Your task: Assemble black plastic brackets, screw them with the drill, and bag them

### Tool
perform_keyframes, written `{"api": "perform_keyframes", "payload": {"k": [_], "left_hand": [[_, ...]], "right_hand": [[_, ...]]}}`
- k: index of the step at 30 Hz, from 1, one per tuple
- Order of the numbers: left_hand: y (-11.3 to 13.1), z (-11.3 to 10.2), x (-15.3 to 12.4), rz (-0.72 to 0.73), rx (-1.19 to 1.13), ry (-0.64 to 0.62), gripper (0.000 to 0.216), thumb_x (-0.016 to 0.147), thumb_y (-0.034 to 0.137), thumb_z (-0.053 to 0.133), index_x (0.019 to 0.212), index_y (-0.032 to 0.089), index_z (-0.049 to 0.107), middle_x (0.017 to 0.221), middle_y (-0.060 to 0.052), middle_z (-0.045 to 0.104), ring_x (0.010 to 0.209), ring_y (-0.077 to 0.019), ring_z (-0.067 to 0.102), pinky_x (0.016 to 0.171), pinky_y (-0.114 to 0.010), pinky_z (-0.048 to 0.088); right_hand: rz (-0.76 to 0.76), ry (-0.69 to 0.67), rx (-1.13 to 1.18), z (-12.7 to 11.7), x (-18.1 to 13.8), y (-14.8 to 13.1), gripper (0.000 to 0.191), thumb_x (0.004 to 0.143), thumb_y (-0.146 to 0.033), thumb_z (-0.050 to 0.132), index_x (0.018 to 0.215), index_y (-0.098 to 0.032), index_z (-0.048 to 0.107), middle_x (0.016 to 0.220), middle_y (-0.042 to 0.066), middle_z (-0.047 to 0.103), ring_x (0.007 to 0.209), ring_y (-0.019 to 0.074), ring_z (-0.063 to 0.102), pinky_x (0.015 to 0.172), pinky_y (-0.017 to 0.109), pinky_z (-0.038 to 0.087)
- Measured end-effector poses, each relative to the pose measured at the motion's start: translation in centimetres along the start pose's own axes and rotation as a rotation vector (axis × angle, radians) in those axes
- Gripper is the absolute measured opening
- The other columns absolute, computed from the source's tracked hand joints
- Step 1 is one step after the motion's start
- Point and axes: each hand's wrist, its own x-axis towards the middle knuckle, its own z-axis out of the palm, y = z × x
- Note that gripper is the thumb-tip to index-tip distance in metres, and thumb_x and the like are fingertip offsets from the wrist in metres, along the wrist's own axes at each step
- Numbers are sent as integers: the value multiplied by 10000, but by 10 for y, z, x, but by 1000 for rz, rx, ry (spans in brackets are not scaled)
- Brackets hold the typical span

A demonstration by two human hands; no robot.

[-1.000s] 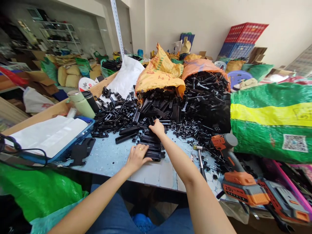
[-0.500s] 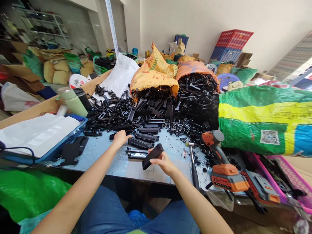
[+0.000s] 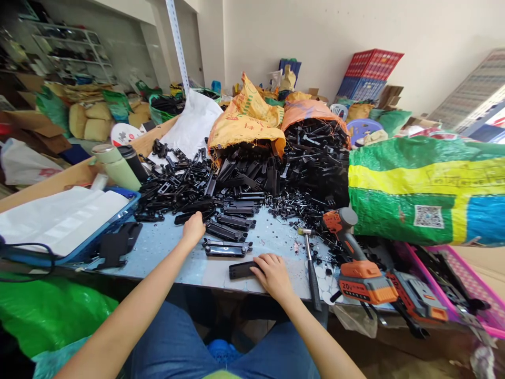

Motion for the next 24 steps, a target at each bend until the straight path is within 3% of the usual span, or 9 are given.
{"api": "perform_keyframes", "payload": {"k": [3,7,13,17,21,24], "left_hand": [[0,3,-2,-28,-16,36,313,778,191,545,1069,107,468,1063,-181,571,981,-286,592,802,-335,441],[-5,4,-3,-71,-60,63,385,749,258,590,1080,90,490,1096,-192,542,964,-295,594,788,-327,451],[-7,9,-5,-120,-161,104,313,784,314,525,1007,108,598,1128,-191,514,892,-292,614,757,-361,458],[-8,1,-8,-87,-252,174,315,813,398,486,936,145,628,1042,-148,569,916,-282,596,747,-359,458],[-10,-27,-27,-6,-350,277,328,858,398,411,965,138,578,992,-128,601,979,-251,563,803,-342,445],[-4,-54,-66,178,-547,198,303,863,409,408,987,162,533,885,-64,629,849,-189,600,736,-290,462]], "right_hand": [[95,15,-105,7,11,-8,327,894,-416,438,1120,-214,560,1039,98,602,949,255,527,807,432,417],[-9,-64,-69,4,15,-11,539,778,-545,560,1177,-185,524,1078,106,584,993,266,502,879,436,385],[-72,-144,-9,5,14,-25,534,795,-472,579,1245,-201,484,1130,101,565,1017,247,493,891,415,379],[-103,-144,19,10,20,-39,466,819,-438,563,1220,-207,507,1088,93,578,1003,236,502,874,398,400],[-92,-15,52,0,26,-47,382,864,-377,512,1205,-203,511,1110,97,570,1019,227,505,868,386,425],[-67,174,40,-13,36,-56,483,863,-391,506,1292,-185,426,1257,137,472,1140,256,440,922,420,405]]}}
